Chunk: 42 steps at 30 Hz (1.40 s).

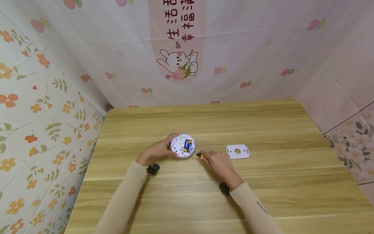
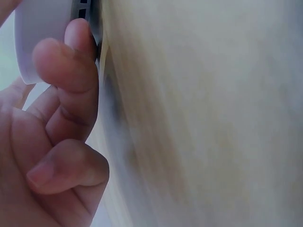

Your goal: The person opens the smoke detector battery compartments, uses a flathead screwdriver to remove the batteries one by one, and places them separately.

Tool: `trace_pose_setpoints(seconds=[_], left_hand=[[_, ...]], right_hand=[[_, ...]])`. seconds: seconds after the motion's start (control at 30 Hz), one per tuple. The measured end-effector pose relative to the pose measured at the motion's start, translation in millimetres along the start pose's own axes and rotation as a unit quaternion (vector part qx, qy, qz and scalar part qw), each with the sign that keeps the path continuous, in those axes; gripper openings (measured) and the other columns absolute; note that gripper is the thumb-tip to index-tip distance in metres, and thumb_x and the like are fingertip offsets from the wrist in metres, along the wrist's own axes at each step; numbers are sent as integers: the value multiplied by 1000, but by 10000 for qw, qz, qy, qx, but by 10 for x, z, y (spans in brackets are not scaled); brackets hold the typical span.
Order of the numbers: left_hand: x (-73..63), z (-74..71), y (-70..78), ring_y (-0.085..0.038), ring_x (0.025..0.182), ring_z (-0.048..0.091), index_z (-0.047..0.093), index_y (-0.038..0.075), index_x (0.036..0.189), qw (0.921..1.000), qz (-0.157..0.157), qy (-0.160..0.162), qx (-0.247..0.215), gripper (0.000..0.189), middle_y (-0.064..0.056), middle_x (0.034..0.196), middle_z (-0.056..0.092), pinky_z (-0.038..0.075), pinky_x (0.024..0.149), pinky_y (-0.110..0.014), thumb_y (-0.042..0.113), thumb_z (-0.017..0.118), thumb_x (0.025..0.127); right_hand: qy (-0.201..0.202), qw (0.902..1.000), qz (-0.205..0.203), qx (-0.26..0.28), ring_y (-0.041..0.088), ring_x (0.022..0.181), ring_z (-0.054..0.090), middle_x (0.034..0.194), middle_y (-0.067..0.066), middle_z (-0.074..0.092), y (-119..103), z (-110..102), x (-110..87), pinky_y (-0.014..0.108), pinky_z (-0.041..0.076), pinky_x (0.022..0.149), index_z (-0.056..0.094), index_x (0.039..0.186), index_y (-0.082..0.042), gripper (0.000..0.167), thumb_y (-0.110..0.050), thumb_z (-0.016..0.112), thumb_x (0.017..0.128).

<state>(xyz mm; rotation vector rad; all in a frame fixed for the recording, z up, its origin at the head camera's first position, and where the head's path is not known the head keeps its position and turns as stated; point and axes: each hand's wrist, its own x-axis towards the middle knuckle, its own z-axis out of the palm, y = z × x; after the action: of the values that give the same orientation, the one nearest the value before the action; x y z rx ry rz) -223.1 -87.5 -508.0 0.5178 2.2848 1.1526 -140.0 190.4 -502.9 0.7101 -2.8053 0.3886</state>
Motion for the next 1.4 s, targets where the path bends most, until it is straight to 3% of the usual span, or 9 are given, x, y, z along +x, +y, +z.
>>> trace_pose_setpoints(seconds=[0.23,0.5,0.67,0.93,1.23,1.4], left_hand=[[-5,7,-5,-30,136,42,22,30,153,9999,-51,-6,-100,99,-8,150,42,30,112,-53,36,82,75],[-11,27,-22,-30,137,39,22,32,152,9990,-139,-66,-429,98,-8,151,41,27,113,-53,35,82,75],[-10,34,-20,-29,139,37,21,30,153,9988,-36,-82,-490,98,-9,152,39,26,115,-52,32,82,75],[7,25,-37,-27,139,36,21,27,153,9983,77,-114,-567,98,-7,152,38,24,116,-49,30,82,76],[40,19,-55,-28,139,38,20,27,154,9993,161,-100,-313,99,-8,153,38,26,115,-50,33,81,76],[38,20,-45,-30,140,36,19,25,154,9987,176,-126,-456,99,-10,154,36,25,116,-51,31,81,77]], right_hand=[[117,9998,-154,-106,23,67,67,83,4,74,-17,14,-16,35,48,52,72,109,-16,24,-28,68,88],[-132,9998,96,67,27,77,71,95,6,75,-34,19,-44,40,54,61,71,112,-15,26,-29,65,91],[-444,9986,253,139,26,69,69,89,7,75,-47,23,-40,37,48,53,67,115,-16,26,-30,61,94],[-1058,9942,203,-5,18,53,57,66,1,63,-67,20,-21,29,34,43,57,115,-15,24,-30,56,97],[-1038,9945,114,62,19,57,60,72,2,67,-89,54,4,30,36,44,56,116,-17,22,-29,56,97],[-1025,9947,103,51,18,57,60,73,2,68,-78,69,1,30,35,44,56,116,-16,23,-30,56,97]])
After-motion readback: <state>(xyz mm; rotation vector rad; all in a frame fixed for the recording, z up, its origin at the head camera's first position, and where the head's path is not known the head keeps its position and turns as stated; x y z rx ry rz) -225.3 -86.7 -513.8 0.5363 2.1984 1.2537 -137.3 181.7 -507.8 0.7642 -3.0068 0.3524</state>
